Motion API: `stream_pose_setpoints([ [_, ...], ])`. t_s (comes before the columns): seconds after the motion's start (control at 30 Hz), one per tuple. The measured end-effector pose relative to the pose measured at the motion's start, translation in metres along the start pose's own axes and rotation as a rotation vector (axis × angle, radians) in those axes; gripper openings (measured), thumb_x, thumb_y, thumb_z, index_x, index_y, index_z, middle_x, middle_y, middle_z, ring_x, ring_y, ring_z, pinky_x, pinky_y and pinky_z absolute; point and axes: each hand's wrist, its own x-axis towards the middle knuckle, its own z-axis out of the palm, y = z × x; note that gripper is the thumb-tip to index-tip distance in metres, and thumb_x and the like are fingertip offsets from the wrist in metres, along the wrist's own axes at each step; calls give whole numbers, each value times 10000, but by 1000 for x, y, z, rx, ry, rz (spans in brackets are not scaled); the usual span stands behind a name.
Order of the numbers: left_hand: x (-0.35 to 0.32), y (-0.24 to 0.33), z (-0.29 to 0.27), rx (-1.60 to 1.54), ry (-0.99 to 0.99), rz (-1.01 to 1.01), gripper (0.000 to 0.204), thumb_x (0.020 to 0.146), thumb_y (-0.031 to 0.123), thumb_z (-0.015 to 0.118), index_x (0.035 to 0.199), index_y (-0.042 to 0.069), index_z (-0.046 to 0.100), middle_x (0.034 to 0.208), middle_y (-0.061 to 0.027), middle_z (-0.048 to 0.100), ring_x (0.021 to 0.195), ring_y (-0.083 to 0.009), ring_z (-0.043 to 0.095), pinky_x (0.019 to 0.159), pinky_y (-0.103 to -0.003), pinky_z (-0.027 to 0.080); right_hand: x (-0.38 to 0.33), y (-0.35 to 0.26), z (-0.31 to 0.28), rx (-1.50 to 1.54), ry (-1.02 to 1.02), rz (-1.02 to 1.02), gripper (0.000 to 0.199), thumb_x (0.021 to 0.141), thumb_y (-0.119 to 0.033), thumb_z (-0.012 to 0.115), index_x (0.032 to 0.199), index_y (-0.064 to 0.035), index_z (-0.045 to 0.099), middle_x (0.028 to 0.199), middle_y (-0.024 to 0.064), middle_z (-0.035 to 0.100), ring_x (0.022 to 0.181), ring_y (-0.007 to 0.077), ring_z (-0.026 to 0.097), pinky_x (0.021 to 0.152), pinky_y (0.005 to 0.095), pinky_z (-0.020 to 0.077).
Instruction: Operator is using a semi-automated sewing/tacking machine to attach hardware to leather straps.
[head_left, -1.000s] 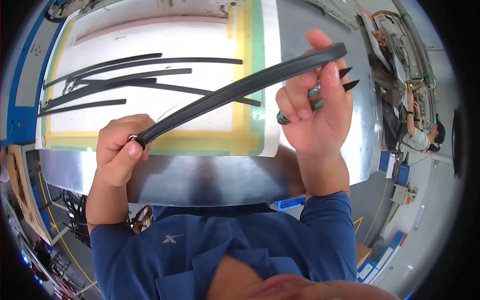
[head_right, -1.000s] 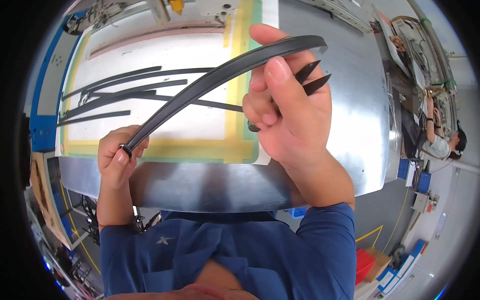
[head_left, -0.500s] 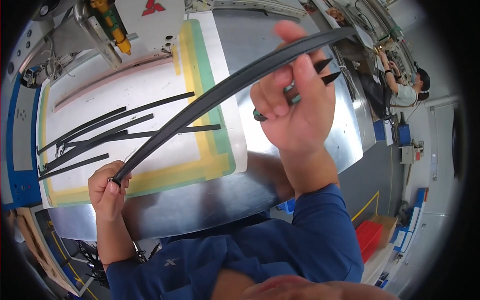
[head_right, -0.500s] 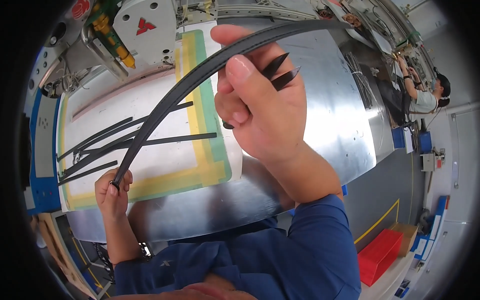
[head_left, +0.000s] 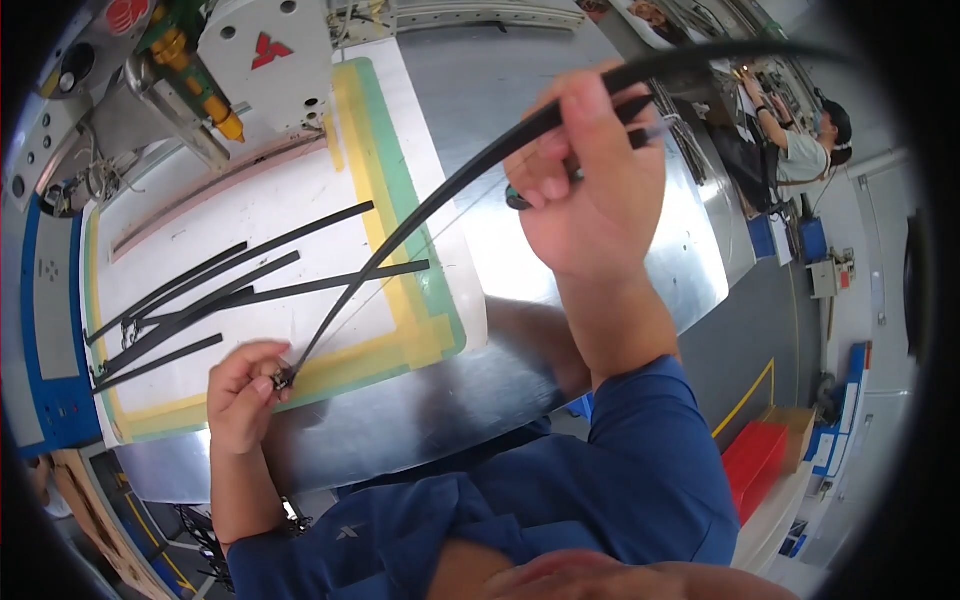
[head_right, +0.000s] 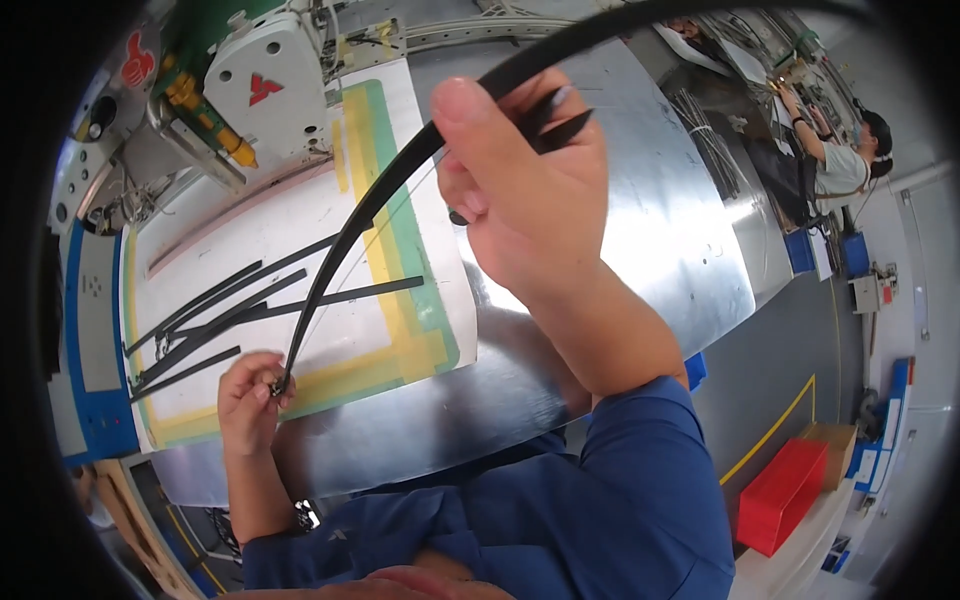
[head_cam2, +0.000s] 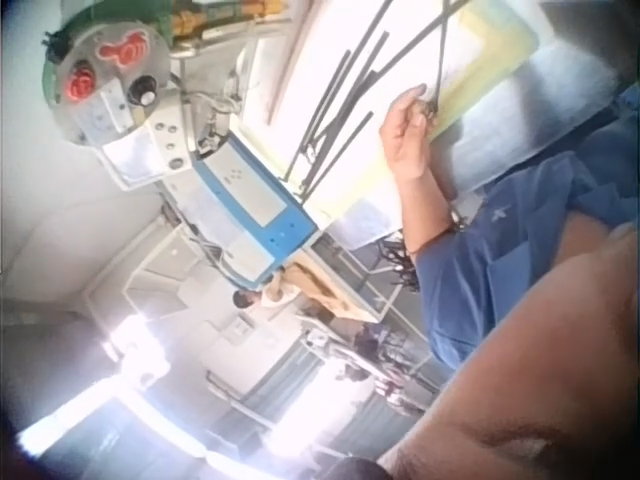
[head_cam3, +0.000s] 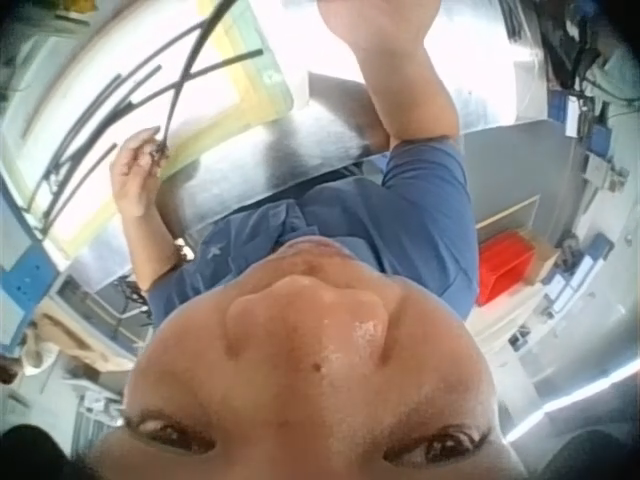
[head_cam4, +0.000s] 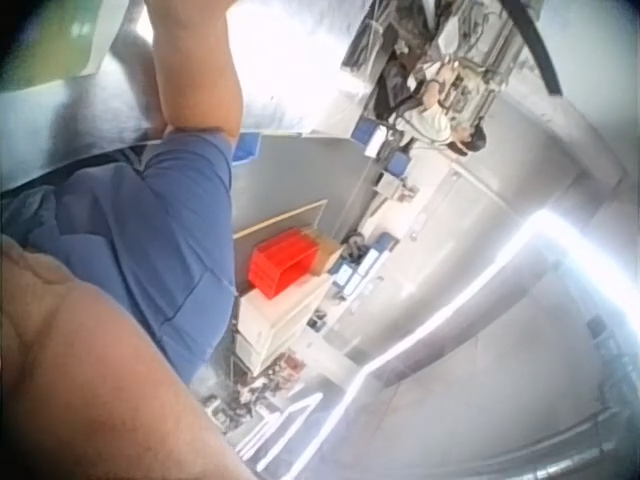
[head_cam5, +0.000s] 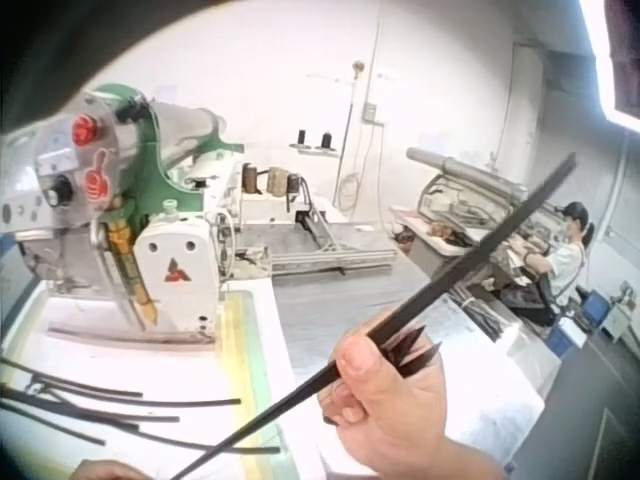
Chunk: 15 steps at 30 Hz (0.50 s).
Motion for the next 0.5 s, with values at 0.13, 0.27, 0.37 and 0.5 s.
stream_pose_setpoints([
  [0.13,-6,-5,-6,25,-127,-141,408,923,302,698,1075,-77,705,771,-57,629,679,-111,550,606,-276,422,-1,3,7,-52,118,71,203,922,-108,794,890,-60,600,699,18,608,487,57,454,445,221,338],
  [0.27,-1,1,3,264,-266,-127,374,919,321,680,940,-51,716,704,-12,598,615,-97,480,576,-277,366,-2,2,10,-203,137,104,259,921,-171,810,847,-51,593,662,4,595,508,38,485,455,216,369],
  [0.37,1,1,3,217,-267,-129,350,927,284,660,922,-60,723,709,-30,603,614,-100,478,574,-284,369,-2,3,10,-268,137,51,285,921,-181,815,825,-47,581,655,1,599,523,29,503,461,217,384],
  [0.5,3,5,-2,251,-339,-166,330,938,252,643,907,-64,734,733,-82,656,637,-142,551,594,-297,417,-3,1,9,-284,122,47,304,927,-175,808,809,-49,558,658,11,609,508,29,502,451,218,383],
])
